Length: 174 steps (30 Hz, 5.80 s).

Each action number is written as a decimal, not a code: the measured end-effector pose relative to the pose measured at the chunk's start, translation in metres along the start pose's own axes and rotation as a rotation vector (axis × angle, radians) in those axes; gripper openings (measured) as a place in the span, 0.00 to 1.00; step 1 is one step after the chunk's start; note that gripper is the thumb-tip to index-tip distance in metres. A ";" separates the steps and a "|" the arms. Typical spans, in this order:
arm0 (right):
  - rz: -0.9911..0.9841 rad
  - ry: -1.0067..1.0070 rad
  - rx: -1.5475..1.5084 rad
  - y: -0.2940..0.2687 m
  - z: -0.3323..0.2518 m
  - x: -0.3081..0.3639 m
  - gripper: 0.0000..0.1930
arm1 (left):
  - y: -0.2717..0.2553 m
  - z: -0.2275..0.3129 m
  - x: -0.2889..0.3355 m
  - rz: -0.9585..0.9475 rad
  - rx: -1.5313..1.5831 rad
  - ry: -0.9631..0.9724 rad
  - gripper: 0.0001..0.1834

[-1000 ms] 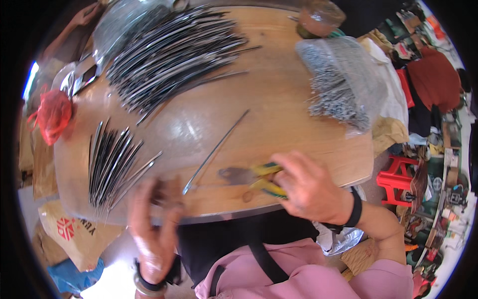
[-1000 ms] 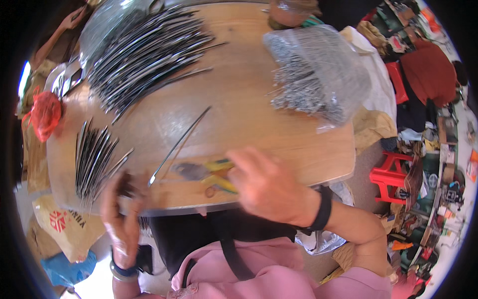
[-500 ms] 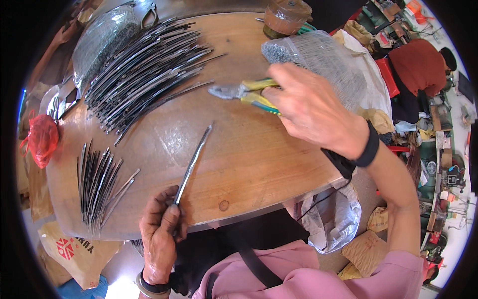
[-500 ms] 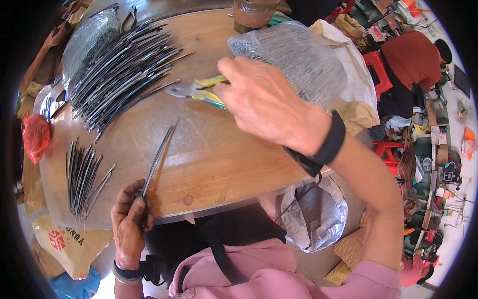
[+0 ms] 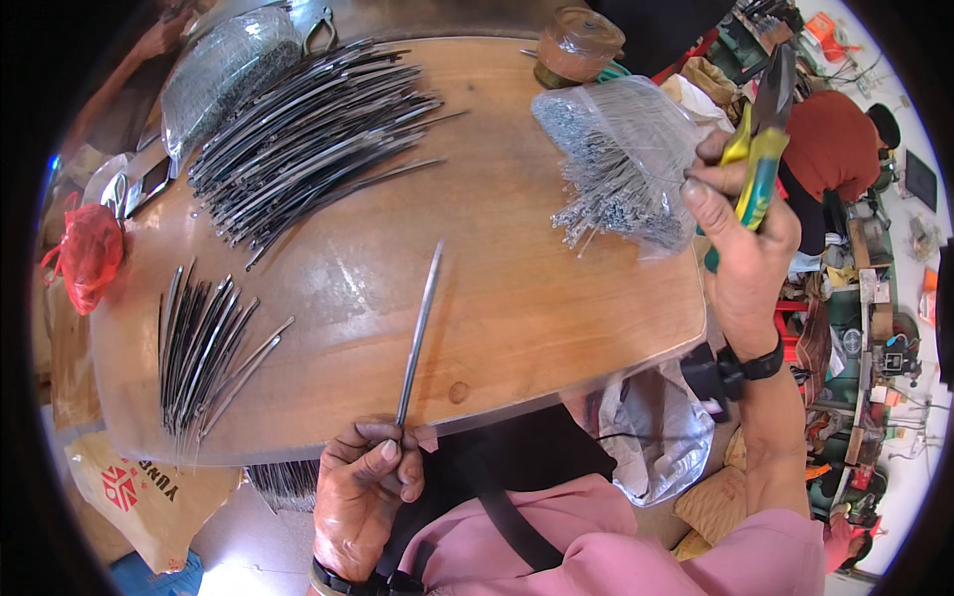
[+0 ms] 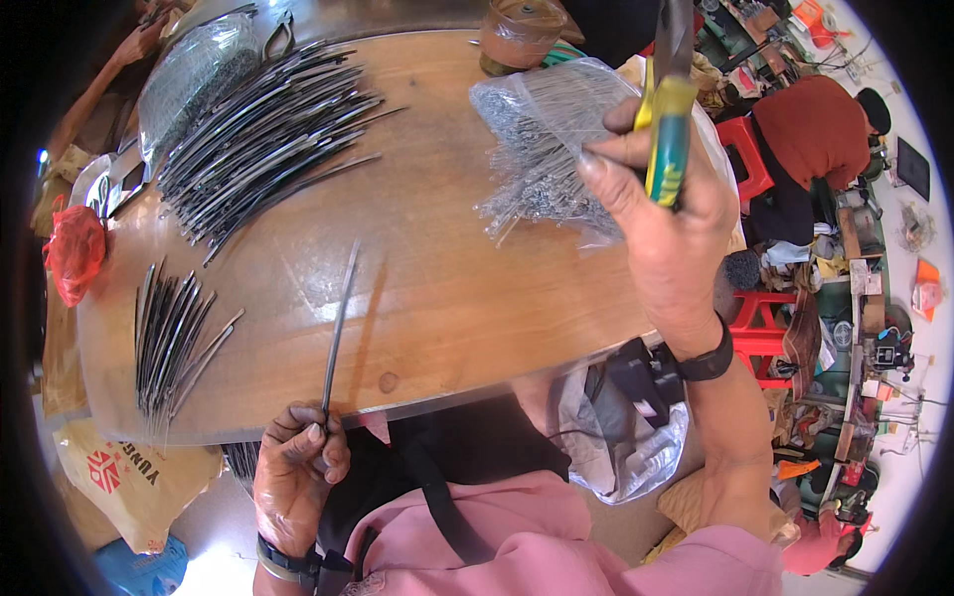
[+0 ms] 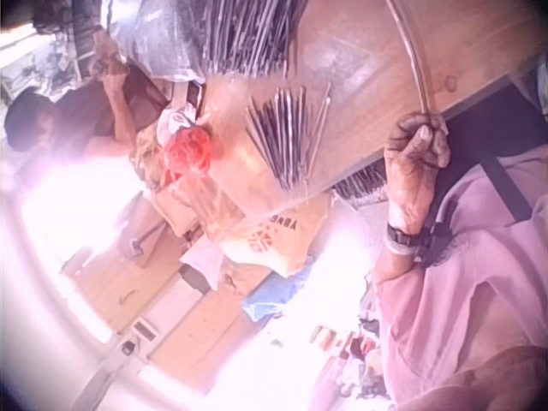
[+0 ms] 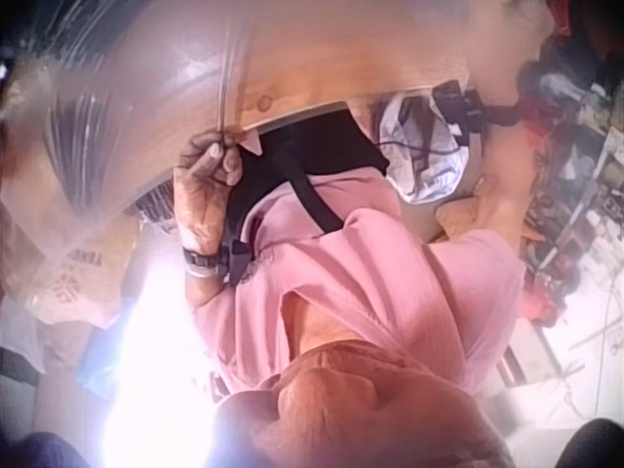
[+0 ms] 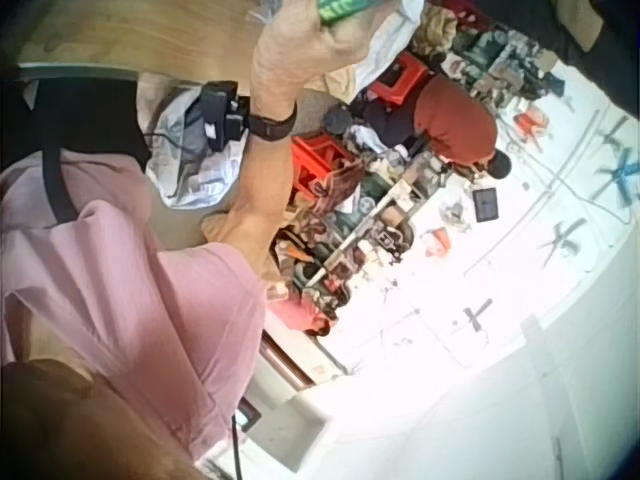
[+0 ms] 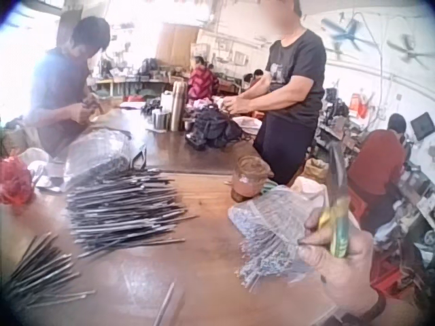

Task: The person bends and cuts thin metal rods using pliers at a work table. They pick up individual rods from a pile, use the pliers to shape and clip them, and then set them aside among other finished pieces.

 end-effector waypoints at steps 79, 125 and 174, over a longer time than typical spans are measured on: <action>-0.473 0.144 -0.216 0.023 -0.030 0.087 0.06 | 0.012 -0.024 0.003 0.002 -0.528 0.057 0.06; -0.784 -0.279 -0.122 0.072 -0.052 0.109 0.10 | 0.008 -0.030 -0.012 -0.275 -0.852 -0.383 0.12; -0.789 -0.047 -0.096 0.093 -0.083 0.135 0.14 | 0.023 -0.013 -0.033 -0.148 0.248 0.258 0.10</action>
Point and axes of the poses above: each hand's wrist, its own x-axis away from the middle knuckle, its own y-axis out of the palm, z = x × y, the point moved 3 cm from there along -x, towards the middle knuckle, and after that the axes turned 2 degrees about -z, right-handed, at the moved point
